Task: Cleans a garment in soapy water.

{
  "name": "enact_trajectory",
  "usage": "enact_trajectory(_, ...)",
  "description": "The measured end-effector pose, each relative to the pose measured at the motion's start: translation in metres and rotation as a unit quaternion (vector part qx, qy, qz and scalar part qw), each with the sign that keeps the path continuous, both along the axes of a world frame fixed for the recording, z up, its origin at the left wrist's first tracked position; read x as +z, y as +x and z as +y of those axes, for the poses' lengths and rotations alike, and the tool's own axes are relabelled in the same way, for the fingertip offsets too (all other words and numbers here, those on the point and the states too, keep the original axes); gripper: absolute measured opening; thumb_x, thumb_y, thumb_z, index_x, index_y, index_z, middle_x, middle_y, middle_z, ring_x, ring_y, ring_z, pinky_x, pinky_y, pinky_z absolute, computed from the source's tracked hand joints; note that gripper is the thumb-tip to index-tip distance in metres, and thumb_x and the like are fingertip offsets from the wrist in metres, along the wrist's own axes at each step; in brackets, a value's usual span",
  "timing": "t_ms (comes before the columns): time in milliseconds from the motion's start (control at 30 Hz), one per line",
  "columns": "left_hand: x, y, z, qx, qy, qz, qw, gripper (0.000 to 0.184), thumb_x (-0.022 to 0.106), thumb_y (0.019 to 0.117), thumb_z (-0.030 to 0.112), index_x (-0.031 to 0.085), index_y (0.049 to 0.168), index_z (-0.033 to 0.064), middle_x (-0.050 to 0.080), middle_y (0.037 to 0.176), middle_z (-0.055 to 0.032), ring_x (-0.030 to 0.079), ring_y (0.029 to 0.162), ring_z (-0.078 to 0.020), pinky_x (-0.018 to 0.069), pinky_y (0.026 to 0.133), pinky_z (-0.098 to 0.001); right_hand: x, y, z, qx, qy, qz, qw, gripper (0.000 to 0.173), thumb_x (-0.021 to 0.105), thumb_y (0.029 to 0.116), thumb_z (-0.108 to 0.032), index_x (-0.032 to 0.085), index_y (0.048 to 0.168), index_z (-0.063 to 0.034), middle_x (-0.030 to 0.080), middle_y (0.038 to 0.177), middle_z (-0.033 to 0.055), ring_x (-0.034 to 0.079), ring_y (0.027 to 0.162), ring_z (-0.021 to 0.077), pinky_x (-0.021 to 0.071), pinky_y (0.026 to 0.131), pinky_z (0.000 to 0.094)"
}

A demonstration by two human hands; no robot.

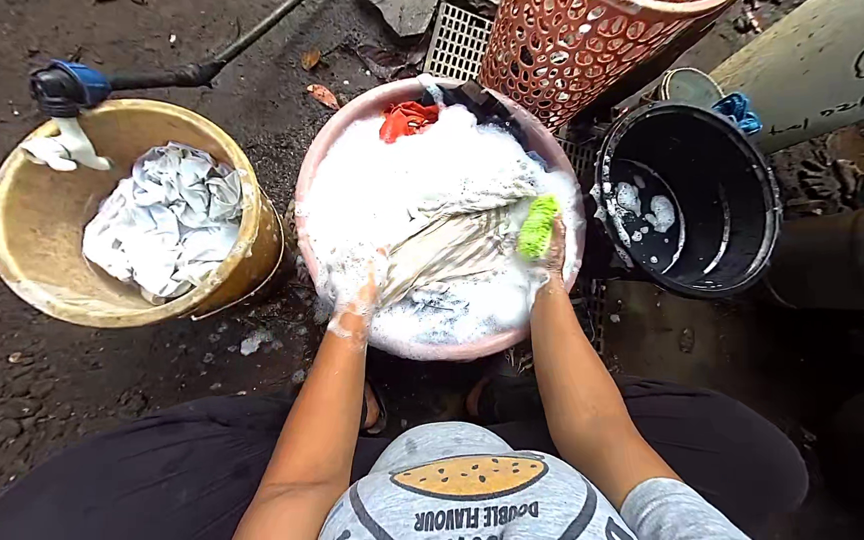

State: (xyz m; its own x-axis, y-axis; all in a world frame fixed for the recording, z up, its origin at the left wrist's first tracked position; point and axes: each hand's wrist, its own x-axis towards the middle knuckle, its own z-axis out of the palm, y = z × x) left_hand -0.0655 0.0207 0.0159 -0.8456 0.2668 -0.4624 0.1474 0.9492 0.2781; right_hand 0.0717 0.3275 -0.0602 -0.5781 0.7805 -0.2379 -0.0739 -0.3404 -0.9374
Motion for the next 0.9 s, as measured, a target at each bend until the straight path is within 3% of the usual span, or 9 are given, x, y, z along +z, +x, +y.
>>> enact_trajectory(100, -0.016, 0.003, 0.016, -0.009, 0.062, 0.002, 0.998, 0.045, 0.047, 0.1062, 0.041, 0.069, 0.118, 0.0031, 0.068, 0.119, -0.0220, 0.064, 0.117, -0.0389, 0.0491, 0.099, -0.0587, 0.029, -0.003, -0.011, -0.079, -0.019, 0.027, 0.996, 0.045, 0.025, 0.1113, -0.050, 0.052, 0.130, -0.0180, 0.066, 0.094, -0.0019, 0.066, 0.078, 0.0074, 0.0591, 0.069, 0.0280)
enact_trajectory(267, -0.040, 0.003, 0.028, -0.025, 0.089, 0.020, 0.996, 0.034, 0.051, 0.1046, 0.033, 0.071, 0.121, 0.0098, 0.064, 0.129, -0.0190, 0.059, 0.125, -0.0366, 0.0464, 0.104, -0.0570, 0.005, 0.001, -0.015, -0.004, -0.013, -0.024, 1.000, 0.042, 0.039, 0.1103, -0.044, 0.052, 0.138, -0.0150, 0.066, 0.109, -0.0006, 0.065, 0.093, 0.0058, 0.0580, 0.082, 0.0278)
enact_trajectory(367, -0.010, -0.003, 0.023, 0.038, 0.279, 0.038, 0.959, 0.029, 0.055, 0.1042, 0.026, 0.069, 0.113, 0.0016, 0.069, 0.111, -0.0195, 0.067, 0.107, -0.0334, 0.0512, 0.096, -0.0549, -0.001, -0.001, -0.012, -0.023, -0.008, -0.024, 0.999, 0.040, 0.040, 0.1098, -0.044, 0.054, 0.132, -0.0140, 0.066, 0.102, -0.0001, 0.066, 0.086, 0.0073, 0.0589, 0.077, 0.0289)
enact_trajectory(500, 0.008, 0.000, 0.026, 0.325, 0.596, -0.110, 0.726, 0.022, 0.042, 0.1069, 0.017, 0.057, 0.109, 0.0016, 0.063, 0.090, -0.0090, 0.063, 0.080, -0.0160, 0.0555, 0.075, -0.0349, 0.039, -0.037, -0.059, -0.072, 0.160, -0.066, 0.982, 0.051, 0.047, 0.1095, -0.036, 0.046, 0.145, 0.0008, 0.066, 0.116, 0.0134, 0.068, 0.096, 0.0150, 0.0601, 0.087, 0.0360)
enact_trajectory(567, -0.009, 0.008, 0.019, 0.407, 0.594, -0.326, 0.613, 0.053, 0.034, 0.1057, 0.057, 0.059, 0.115, 0.0116, 0.066, 0.092, -0.0060, 0.064, 0.079, -0.0176, 0.0564, 0.069, -0.0397, 0.062, -0.059, -0.123, 0.018, 0.244, -0.012, 0.969, 0.049, 0.058, 0.1042, -0.024, 0.048, 0.140, 0.0085, 0.069, 0.109, 0.0157, 0.070, 0.091, 0.0147, 0.0619, 0.084, 0.0357)
enact_trajectory(633, -0.033, 0.016, 0.011, 0.406, 0.547, -0.411, 0.605, 0.057, 0.045, 0.0974, 0.068, 0.062, 0.110, 0.0153, 0.065, 0.084, -0.0031, 0.063, 0.070, -0.0152, 0.0550, 0.060, -0.0360, 0.062, -0.077, -0.178, 0.142, 0.300, 0.011, 0.943, 0.050, 0.073, 0.0929, -0.021, 0.058, 0.130, 0.0084, 0.070, 0.108, 0.0170, 0.070, 0.095, 0.0185, 0.0608, 0.087, 0.0387)
enact_trajectory(700, -0.031, 0.025, 0.003, 0.428, 0.532, -0.367, 0.631, 0.032, 0.050, 0.1012, 0.047, 0.059, 0.104, 0.0167, 0.061, 0.080, -0.0006, 0.059, 0.067, -0.0128, 0.0513, 0.056, -0.0320, 0.034, -0.081, -0.188, 0.242, 0.405, -0.026, 0.881, 0.057, 0.083, 0.0847, -0.034, 0.068, 0.127, 0.0011, 0.069, 0.123, 0.0200, 0.066, 0.115, 0.0265, 0.0553, 0.101, 0.0455)
enact_trajectory(833, 0.000, 0.008, -0.016, 0.473, 0.544, -0.257, 0.643, 0.064, 0.065, 0.0965, 0.022, 0.035, 0.153, 0.0242, 0.058, 0.136, -0.0125, 0.061, 0.117, -0.0288, 0.0556, 0.088, -0.0545, 0.012, -0.065, -0.091, 0.302, 0.506, -0.249, 0.769, 0.059, 0.076, 0.0920, -0.036, 0.062, 0.139, -0.0046, 0.063, 0.137, 0.0237, 0.061, 0.129, 0.0375, 0.0472, 0.111, 0.0542)
enact_trajectory(900, 0.004, 0.006, -0.020, 0.464, 0.540, -0.240, 0.659, 0.065, 0.068, 0.0938, 0.024, 0.038, 0.152, 0.0226, 0.060, 0.135, -0.0136, 0.062, 0.116, -0.0293, 0.0559, 0.086, -0.0536, 0.018, -0.061, -0.048, 0.240, 0.462, -0.363, 0.772, 0.064, 0.074, 0.0930, -0.042, 0.057, 0.144, -0.0076, 0.057, 0.145, 0.0226, 0.053, 0.138, 0.0372, 0.0399, 0.117, 0.0542)
